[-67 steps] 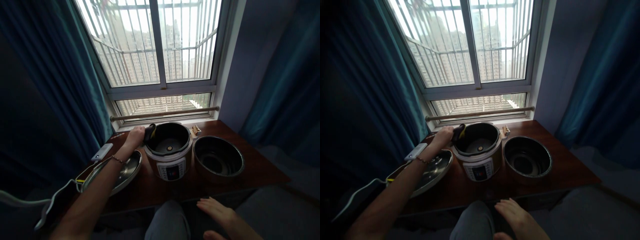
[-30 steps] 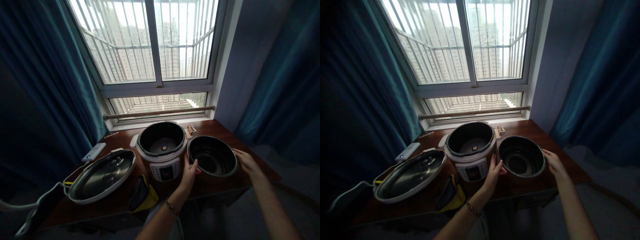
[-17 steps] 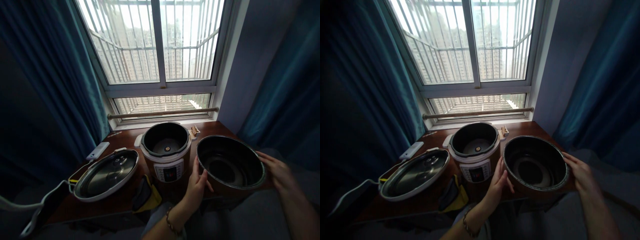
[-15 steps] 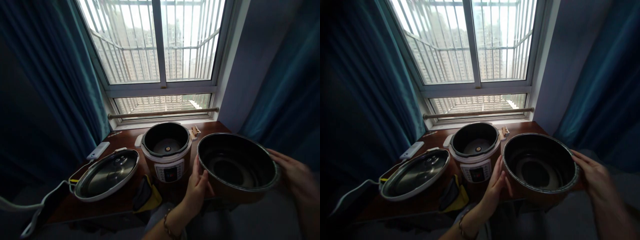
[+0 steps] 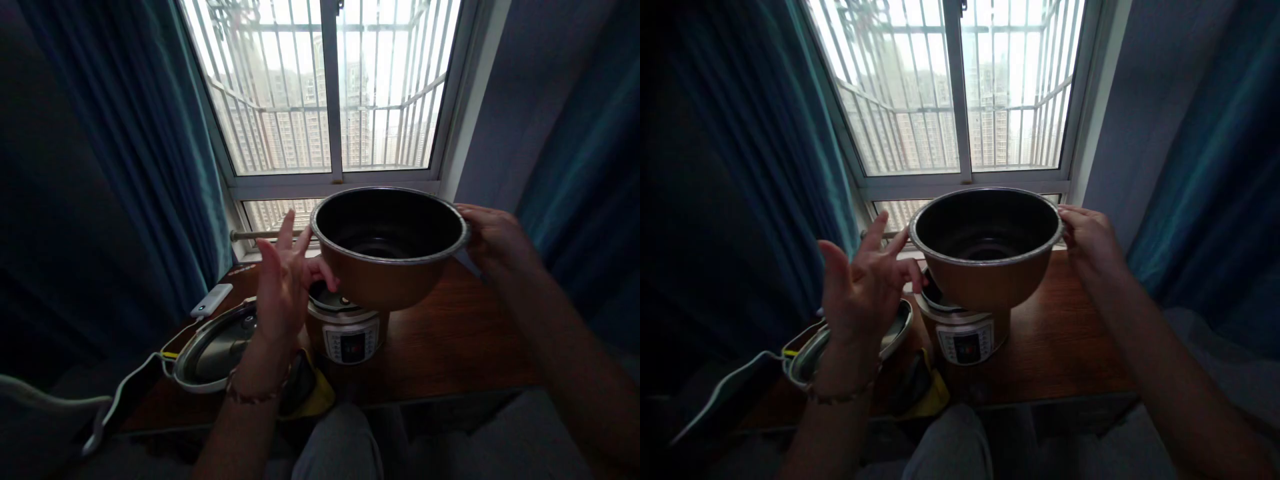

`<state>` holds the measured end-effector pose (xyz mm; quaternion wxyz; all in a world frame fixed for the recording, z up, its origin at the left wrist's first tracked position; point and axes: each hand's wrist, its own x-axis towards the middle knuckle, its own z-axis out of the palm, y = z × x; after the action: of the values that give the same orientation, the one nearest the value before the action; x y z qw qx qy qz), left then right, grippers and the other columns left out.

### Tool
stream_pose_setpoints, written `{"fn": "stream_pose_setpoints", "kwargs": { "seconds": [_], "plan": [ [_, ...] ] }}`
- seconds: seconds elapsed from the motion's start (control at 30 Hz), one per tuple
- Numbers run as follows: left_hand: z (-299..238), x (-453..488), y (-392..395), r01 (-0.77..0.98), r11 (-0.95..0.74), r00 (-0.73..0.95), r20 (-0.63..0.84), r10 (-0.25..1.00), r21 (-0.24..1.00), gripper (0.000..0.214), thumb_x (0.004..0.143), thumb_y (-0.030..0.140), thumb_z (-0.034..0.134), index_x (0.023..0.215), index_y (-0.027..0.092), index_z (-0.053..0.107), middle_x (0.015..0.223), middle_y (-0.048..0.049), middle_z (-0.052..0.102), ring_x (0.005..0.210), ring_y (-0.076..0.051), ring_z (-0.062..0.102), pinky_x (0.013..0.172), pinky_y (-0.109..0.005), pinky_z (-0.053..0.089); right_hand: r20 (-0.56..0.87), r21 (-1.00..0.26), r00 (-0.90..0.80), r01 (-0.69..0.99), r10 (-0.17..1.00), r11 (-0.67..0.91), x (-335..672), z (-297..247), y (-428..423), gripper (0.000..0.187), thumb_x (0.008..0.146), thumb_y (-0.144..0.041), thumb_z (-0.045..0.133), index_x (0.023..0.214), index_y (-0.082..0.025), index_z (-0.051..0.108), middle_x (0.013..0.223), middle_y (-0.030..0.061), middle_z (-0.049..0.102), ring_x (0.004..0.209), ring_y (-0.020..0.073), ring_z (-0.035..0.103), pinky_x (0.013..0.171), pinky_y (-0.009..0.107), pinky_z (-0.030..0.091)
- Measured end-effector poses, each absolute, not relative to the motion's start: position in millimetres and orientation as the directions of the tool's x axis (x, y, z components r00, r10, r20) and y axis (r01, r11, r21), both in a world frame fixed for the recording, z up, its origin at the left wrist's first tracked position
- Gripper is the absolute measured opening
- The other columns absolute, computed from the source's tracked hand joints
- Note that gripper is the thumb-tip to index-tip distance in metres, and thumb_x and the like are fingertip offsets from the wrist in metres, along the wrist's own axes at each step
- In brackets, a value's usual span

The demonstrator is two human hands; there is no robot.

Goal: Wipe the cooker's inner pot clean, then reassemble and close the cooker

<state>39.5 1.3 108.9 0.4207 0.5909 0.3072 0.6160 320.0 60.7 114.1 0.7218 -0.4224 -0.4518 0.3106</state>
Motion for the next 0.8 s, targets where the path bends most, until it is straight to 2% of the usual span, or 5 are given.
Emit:
{"fn": "stream_pose_setpoints", "kwargs": {
  "seconds": [0.07, 0.17, 0.47, 0.57, 0.8],
  "plan": [
    [111.3, 17.0, 16.3, -0.233, -0.495, 0.064, 0.521, 0.851, 0.837, 0.076, 0.080, 0.070, 0.008, 0.142, 0.026, 0.014, 0.145, -0.0171, 0.026, 0.049, -0.008, 0.054, 0.047, -0.030, 0.048, 0.308, -0.887, 0.408, -0.203, 0.860, 0.414, 288.9, 116.4, 84.7, 0.009, 0.064, -0.006, 0.056, 0.065, -0.012, 0.062, 0.056, -0.0001, 0.058, 0.052, 0.0082, 0.054, 0.047, 0.018, 0.042],
    [104.4, -13.1, 39.4, -0.282, -0.464, 0.065, 0.499, 0.864, 0.840, 0.078, 0.080, 0.070, 0.013, 0.143, 0.025, 0.008, 0.147, -0.0205, 0.019, 0.047, -0.006, 0.053, 0.047, -0.030, 0.048, 0.265, -0.873, 0.394, -0.291, 0.880, 0.392, 252.0, 109.8, 111.4, 0.011, 0.061, -0.003, 0.055, 0.063, -0.013, 0.059, 0.057, -0.0016, 0.058, 0.052, 0.0069, 0.053, 0.046, 0.017, 0.041],
    [58.7, -39.7, 70.3, -0.341, -0.264, 0.090, 0.310, 0.946, 0.902, 0.076, 0.082, 0.066, 0.010, 0.143, 0.021, 0.008, 0.146, -0.0245, 0.019, 0.046, -0.006, 0.052, 0.045, -0.027, 0.045, 0.181, -0.905, 0.371, -0.299, 0.911, 0.302, 233.8, 58.7, 153.8, 0.012, 0.057, -0.006, 0.057, 0.064, -0.015, 0.059, 0.055, -0.0029, 0.057, 0.053, 0.0080, 0.054, 0.050, 0.018, 0.043],
    [51.9, -37.6, 74.4, -0.346, -0.227, 0.108, 0.280, 0.954, 0.910, 0.075, 0.083, 0.065, 0.007, 0.143, 0.021, 0.007, 0.145, -0.0253, 0.018, 0.045, -0.006, 0.053, 0.046, -0.029, 0.047, 0.185, -0.909, 0.347, -0.294, 0.919, 0.294, 238.4, 48.2, 158.6, 0.011, 0.056, -0.007, 0.057, 0.063, -0.015, 0.060, 0.053, -0.0024, 0.057, 0.053, 0.0095, 0.055, 0.051, 0.020, 0.044],
    [34.0, -34.8, 77.8, -0.317, -0.208, 0.136, 0.261, 0.956, 0.925, 0.071, 0.084, 0.063, 0.010, 0.143, 0.024, 0.006, 0.147, -0.0235, 0.016, 0.045, -0.006, 0.053, 0.052, -0.033, 0.051, 0.136, -0.927, 0.287, -0.301, 0.948, 0.224, 246.2, 21.2, 167.9, 0.014, 0.054, -0.006, 0.057, 0.063, -0.014, 0.064, 0.053, -0.0008, 0.060, 0.054, 0.0110, 0.057, 0.055, 0.022, 0.046]
  ]
}}
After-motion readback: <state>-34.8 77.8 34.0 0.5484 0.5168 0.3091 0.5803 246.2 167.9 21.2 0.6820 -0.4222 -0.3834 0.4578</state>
